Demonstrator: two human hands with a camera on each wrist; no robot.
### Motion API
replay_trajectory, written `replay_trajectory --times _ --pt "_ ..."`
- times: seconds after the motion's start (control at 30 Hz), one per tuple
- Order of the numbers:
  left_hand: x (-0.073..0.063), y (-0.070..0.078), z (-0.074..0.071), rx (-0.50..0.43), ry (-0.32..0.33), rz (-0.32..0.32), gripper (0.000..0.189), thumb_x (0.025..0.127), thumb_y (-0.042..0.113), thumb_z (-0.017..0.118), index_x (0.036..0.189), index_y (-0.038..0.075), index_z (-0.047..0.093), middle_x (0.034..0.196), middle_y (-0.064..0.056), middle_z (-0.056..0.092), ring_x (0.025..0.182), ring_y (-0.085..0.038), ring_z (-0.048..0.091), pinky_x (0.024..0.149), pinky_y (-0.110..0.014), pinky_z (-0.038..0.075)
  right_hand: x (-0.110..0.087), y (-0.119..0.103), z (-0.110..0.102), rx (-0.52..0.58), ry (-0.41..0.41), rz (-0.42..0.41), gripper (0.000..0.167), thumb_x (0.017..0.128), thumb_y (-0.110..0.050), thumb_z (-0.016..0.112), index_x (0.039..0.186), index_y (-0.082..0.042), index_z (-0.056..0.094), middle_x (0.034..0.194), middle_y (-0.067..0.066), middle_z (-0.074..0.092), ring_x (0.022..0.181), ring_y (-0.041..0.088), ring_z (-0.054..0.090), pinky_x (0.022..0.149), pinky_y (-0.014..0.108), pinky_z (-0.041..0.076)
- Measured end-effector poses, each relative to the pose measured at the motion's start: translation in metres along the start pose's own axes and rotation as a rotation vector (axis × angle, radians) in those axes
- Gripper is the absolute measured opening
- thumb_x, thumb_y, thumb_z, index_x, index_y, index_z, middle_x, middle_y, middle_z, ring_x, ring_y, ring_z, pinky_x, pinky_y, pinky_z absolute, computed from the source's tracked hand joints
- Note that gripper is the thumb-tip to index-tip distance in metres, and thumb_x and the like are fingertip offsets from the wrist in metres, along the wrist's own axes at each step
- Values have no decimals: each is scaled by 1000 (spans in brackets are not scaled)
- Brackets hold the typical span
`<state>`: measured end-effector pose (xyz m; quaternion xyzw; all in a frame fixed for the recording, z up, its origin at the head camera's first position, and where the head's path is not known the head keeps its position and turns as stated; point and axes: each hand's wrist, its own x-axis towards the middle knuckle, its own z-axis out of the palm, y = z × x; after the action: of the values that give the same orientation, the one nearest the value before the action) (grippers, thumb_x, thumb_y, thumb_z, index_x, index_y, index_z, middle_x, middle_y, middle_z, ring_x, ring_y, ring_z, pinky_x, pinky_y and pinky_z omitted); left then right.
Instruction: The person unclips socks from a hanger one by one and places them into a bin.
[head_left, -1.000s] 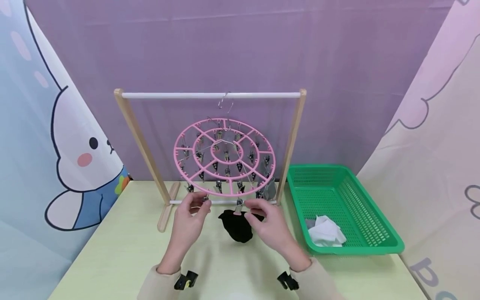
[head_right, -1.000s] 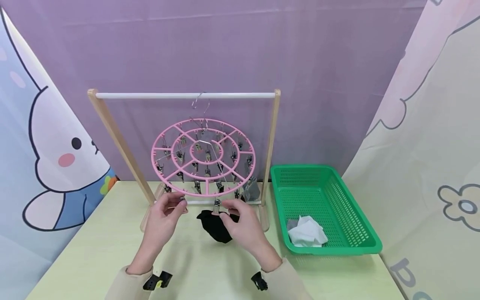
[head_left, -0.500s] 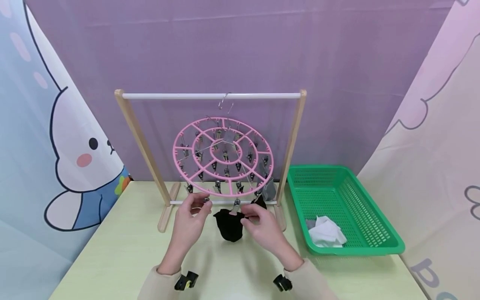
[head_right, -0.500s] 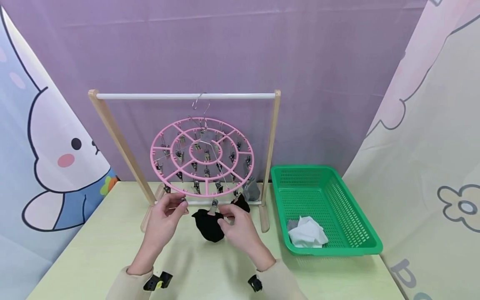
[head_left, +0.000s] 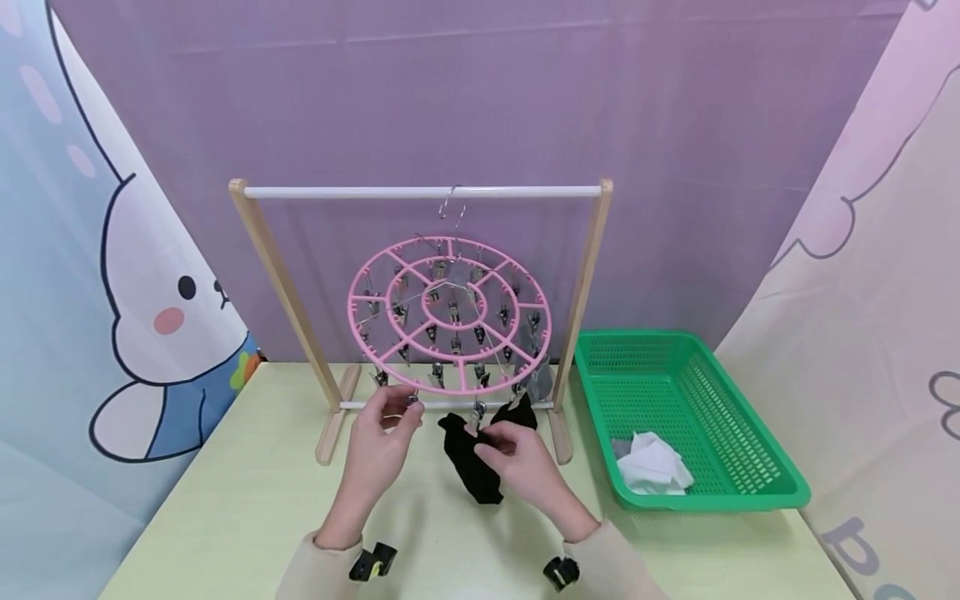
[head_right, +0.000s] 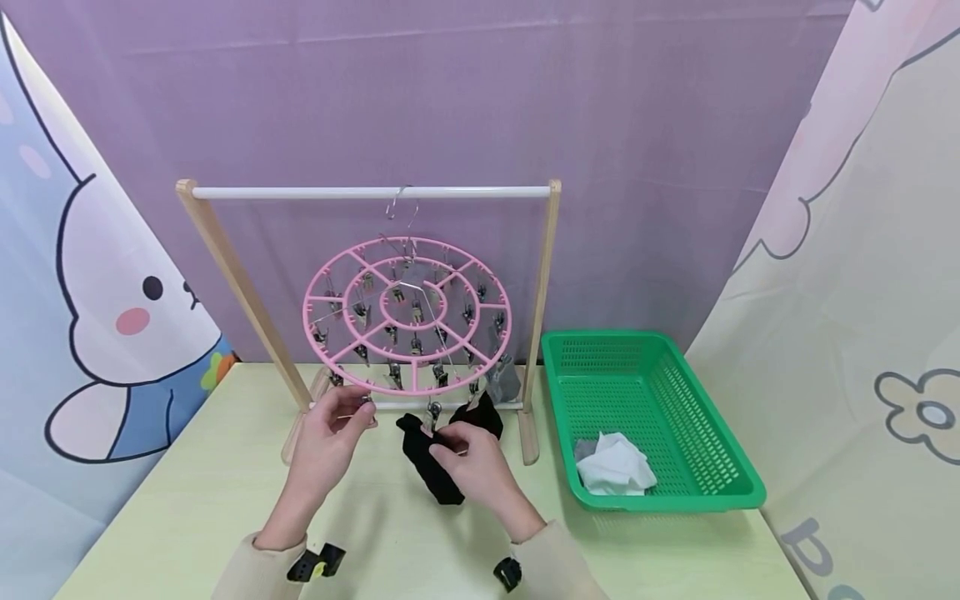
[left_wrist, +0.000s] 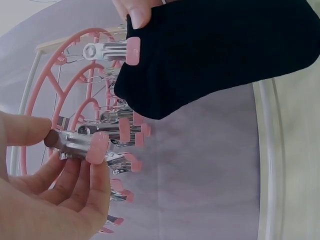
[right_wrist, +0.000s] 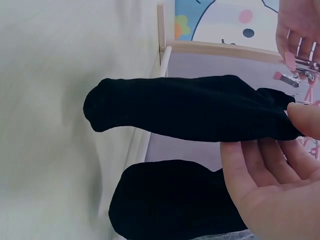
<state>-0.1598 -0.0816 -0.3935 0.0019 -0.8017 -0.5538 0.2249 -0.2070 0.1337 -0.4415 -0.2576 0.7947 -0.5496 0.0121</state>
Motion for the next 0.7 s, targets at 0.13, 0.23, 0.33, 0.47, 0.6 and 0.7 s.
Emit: replay_trajectory --times 0.13,0.23,0.33,0.47,0.6,0.7 --pt "0 -1 1 5 23 7 27 99 9 67 125 3 63 104 -10 66 89 -19 66 86 -29 54 -2 -3 -3 27 -8 18 12 97 -11 69 102 -1 72 98 9 73 86 18 69 75 27 57" --pt "0 -2 3 18 34 38 29 98 9 68 125 2 62 107 -11 65 95 -21 64 88 -31 53 -3 -7 -4 51 -17 26 10 97 -10 69 100 -1 72 95 8 73 84 17 68 73 25 55" --pt "-1 -3 4 33 66 110 31 96 7 70 124 0 62 108 -12 65 99 -24 62 87 -34 54 -3 -11 -6 78 -30 21 10 96 -9 70 98 0 72 92 9 72 80 16 67 69 24 53" --pt "-4 -2 8 67 166 291 26 92 0 72 117 -3 65 104 -13 66 96 -27 62 83 -29 53 -5 -14 -8 100 -44 27 10 96 -9 70 98 0 72 92 9 72 81 16 66 70 24 53" --pt "-7 0 13 100 294 529 19 88 -7 69 107 -4 68 96 -11 66 88 -23 61 77 -22 49 -6 -16 -8 112 -63 45 9 96 -10 70 98 -2 73 94 8 72 84 18 68 72 25 53" --pt "-8 3 18 121 339 665 16 87 -7 66 102 -3 69 92 -10 66 83 -22 59 74 -23 48 -7 -17 -8 135 -78 51 9 97 -10 69 99 -3 73 94 7 71 84 19 67 71 25 53"
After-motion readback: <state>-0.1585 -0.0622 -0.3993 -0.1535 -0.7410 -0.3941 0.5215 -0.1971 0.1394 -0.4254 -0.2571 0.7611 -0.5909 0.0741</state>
